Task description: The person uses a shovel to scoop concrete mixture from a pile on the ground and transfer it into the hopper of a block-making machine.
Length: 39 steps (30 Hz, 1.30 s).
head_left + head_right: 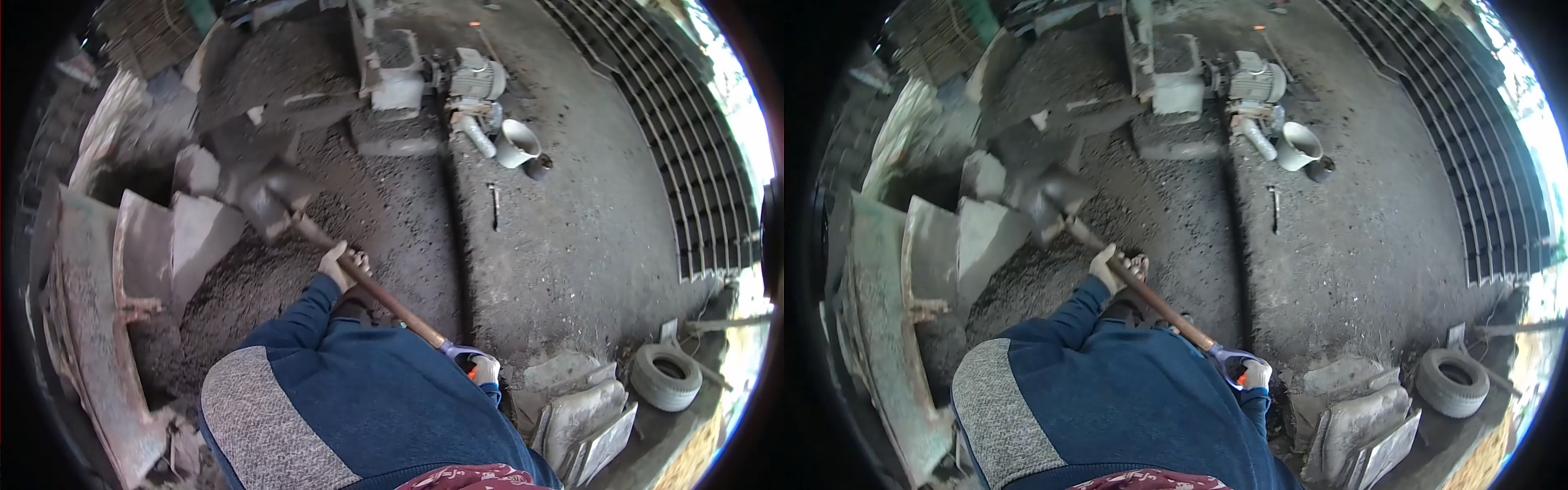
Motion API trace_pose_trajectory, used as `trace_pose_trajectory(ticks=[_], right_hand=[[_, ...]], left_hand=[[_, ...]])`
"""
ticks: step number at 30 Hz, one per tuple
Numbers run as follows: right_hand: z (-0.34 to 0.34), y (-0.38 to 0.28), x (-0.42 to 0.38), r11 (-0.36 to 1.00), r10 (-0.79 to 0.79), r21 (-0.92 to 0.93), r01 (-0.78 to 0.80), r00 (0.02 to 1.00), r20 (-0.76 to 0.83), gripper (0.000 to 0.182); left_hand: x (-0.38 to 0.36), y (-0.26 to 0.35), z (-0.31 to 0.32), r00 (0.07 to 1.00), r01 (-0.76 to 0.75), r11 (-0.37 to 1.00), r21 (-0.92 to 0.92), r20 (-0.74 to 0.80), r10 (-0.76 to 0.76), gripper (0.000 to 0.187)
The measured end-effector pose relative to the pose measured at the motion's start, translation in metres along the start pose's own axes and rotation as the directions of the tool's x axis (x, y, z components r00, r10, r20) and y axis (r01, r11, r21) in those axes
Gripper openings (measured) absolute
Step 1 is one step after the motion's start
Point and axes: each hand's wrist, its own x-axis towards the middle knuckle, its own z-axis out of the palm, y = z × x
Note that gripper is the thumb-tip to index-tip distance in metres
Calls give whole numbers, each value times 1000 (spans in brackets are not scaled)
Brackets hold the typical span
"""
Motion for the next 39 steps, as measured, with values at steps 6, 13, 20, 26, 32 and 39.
trace_pose_trajectory(ticks=[6, 13, 20, 26, 32, 39], right_hand=[[-10, -84, -34, 832, -384, -325, 450, 889, 248, 17], [1, -184, -52, 765, 235, 582, -276, 961, 147, 11], [61, -314, -88, 753, 271, 643, -141, 957, -107, 9], [134, -373, -97, 728, 235, 678, -101, 966, -108, 8], [218, -408, -61, 714, 184, 659, -235, 972, 147, 12], [325, -500, -67, 534, -33, 822, -199, 966, 256, 21]], left_hand=[[-35, 27, 109, 828, -144, 978, 149, 560, 37, 21], [-20, 94, 227, 930, -232, 967, 106, 316, 189, 18], [11, 177, 237, 951, -87, 992, 88, 304, 57, 19], [41, 266, 270, 971, -122, 980, 158, 225, 85, 14], [87, 353, 309, 938, -306, 897, 320, 260, 227, 18], [143, 473, 357, 843, -531, 703, 473, 373, 387, 28]])
